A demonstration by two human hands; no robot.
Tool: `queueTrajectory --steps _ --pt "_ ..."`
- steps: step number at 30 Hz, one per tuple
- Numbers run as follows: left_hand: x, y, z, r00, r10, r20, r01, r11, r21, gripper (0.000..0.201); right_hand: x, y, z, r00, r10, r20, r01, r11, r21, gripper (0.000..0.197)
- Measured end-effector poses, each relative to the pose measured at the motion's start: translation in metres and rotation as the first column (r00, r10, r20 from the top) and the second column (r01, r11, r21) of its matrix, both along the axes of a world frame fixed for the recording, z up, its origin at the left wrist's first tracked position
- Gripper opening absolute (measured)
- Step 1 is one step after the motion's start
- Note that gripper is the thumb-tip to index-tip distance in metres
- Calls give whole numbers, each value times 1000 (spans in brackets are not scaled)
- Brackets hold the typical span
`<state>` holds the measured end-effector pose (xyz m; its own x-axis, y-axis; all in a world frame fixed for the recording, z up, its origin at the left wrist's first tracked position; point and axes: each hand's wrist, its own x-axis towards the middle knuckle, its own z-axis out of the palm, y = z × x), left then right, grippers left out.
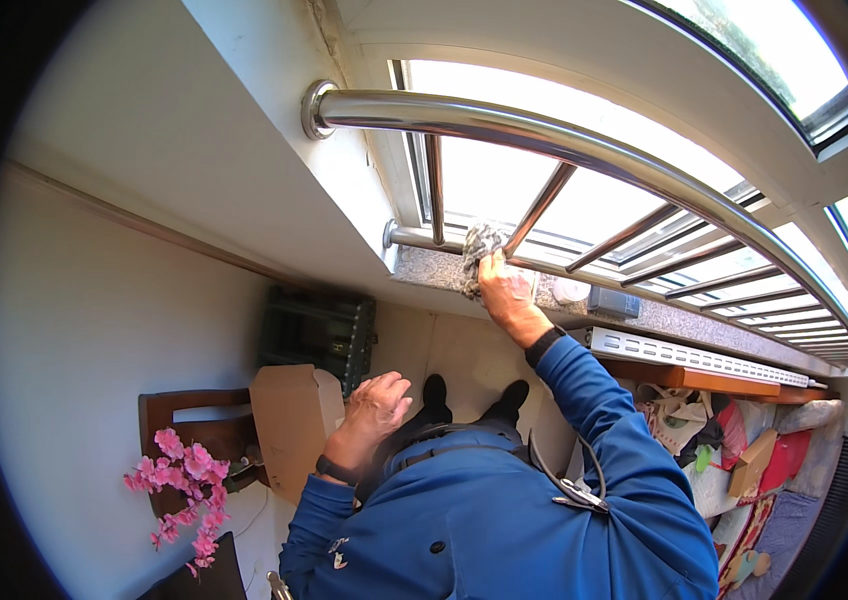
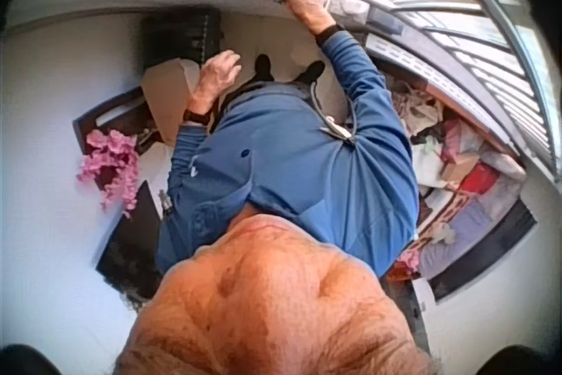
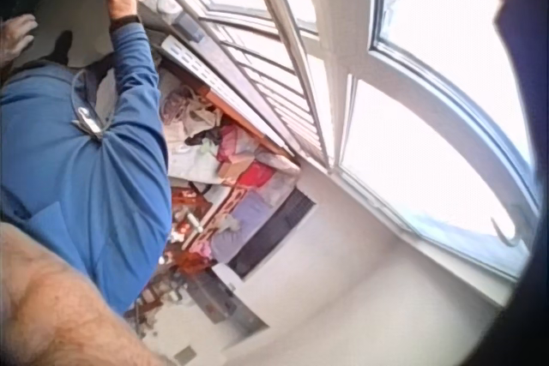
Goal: The person wipes the interior window frame and metal security bars with a cloth. They open and close the window sash while cleaning the frame edges and the horizontal and vertical bars of the security grille.
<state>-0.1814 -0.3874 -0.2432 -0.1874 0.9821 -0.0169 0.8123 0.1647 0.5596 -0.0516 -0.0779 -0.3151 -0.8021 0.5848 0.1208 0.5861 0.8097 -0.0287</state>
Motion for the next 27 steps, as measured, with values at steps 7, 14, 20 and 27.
queueTrajectory --steps 7,14,20,27 --pt "0 -1 -6 1000 7 15 -7 999 -54 27 60 -28 25 567 -593 -571 -33 676 -736 44" --pt "6 6 -10 999 -32 28 34 998 -46 26 61 33 28 708 -360 -607 229 931 -285 38" --pt "17 19 -10 996 -89 18 89 995 -35 27 41 45 -13 908 -107 -405 118 993 4 34" --pt "21 31 -3 994 -106 -5 105 992 -75 31 105 30 -20 889 3 -459 7 1000 19 42"
